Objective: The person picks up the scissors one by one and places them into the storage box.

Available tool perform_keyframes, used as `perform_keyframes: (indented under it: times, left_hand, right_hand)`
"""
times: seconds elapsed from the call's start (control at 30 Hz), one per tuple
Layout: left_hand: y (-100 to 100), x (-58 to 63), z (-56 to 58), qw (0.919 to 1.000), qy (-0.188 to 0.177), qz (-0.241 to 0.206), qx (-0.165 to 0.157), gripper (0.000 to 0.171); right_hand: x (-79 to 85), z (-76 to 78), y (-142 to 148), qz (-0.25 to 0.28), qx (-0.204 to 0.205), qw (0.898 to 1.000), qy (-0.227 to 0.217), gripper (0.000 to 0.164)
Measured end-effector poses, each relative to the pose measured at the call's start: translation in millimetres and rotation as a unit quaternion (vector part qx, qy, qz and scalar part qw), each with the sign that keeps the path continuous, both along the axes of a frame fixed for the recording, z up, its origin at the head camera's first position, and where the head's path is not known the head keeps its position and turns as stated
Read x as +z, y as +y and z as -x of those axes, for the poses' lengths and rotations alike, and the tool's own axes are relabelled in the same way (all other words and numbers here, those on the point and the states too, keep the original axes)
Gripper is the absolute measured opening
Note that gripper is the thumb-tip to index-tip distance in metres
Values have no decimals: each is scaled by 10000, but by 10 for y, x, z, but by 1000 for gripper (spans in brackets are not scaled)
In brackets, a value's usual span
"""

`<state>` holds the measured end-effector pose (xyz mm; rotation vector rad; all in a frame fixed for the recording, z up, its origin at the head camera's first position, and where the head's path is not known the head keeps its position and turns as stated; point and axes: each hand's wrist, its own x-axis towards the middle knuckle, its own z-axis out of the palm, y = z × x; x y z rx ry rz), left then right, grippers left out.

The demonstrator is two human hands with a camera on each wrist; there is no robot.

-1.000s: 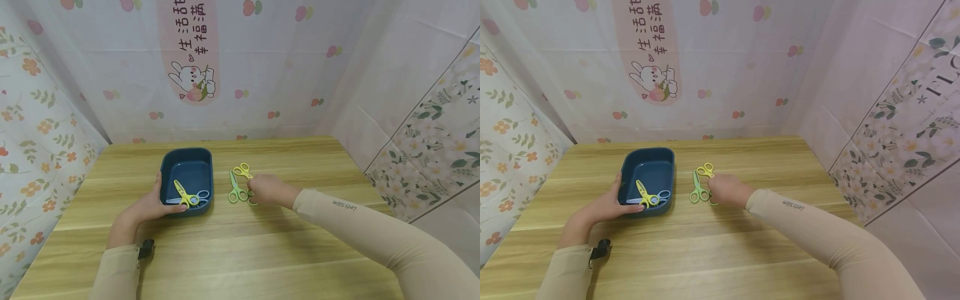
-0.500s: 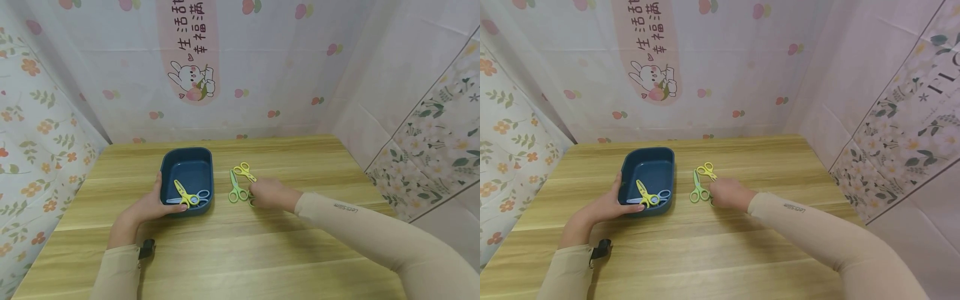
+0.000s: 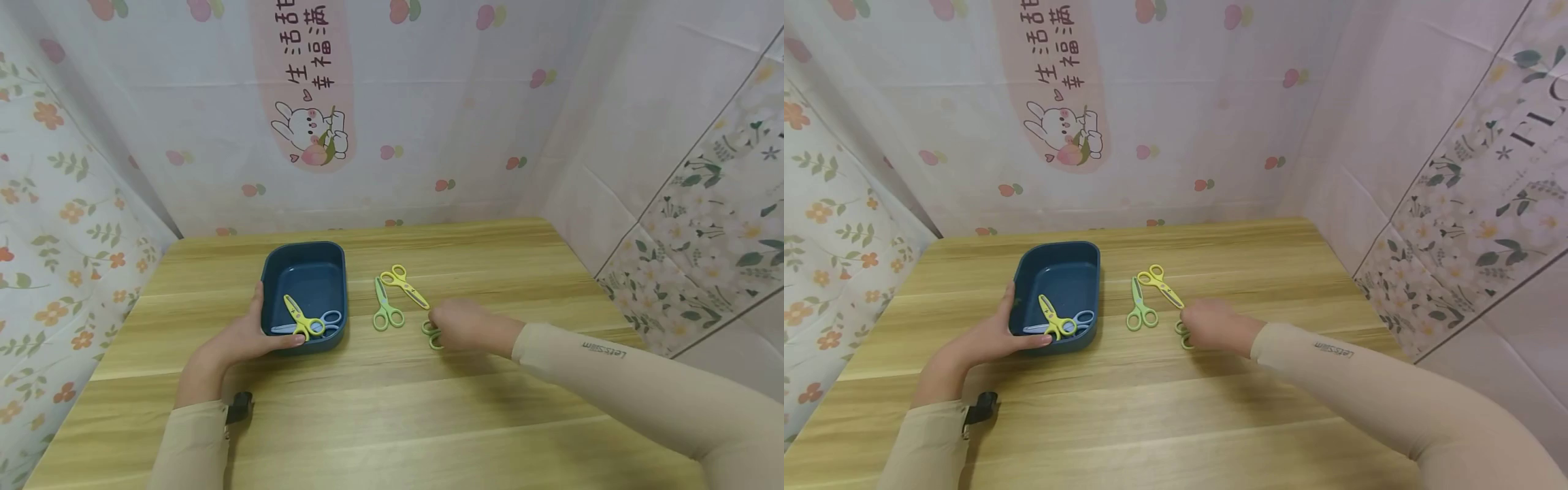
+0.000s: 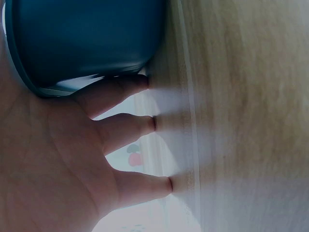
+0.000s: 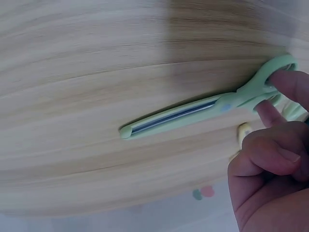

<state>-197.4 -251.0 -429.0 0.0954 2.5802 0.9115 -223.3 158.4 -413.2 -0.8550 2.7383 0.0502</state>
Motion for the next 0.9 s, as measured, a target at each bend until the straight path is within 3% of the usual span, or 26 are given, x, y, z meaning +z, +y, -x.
perform_keyframes:
  times: [0.1,0.43,0.7,0.9]
  left_hand:
    - [6,7,-5,10000,-13,31,7,153]
    - [7,-3,2,10000,-39,-32,9,153]
    - [-3,-25,11,9997,-38,-244,24,153]
    - [-9,-27,16,9994,-30,-338,37,153]
  right_hand:
    - [16,-18,113,-54,-158,9998,-65,12]
    - [-20,-7,485,-229,-698,9970,256,26]
    - [27,98,671,-507,-1056,9925,353,28]
    - [6,189,714,-533,-1173,9916,141,15]
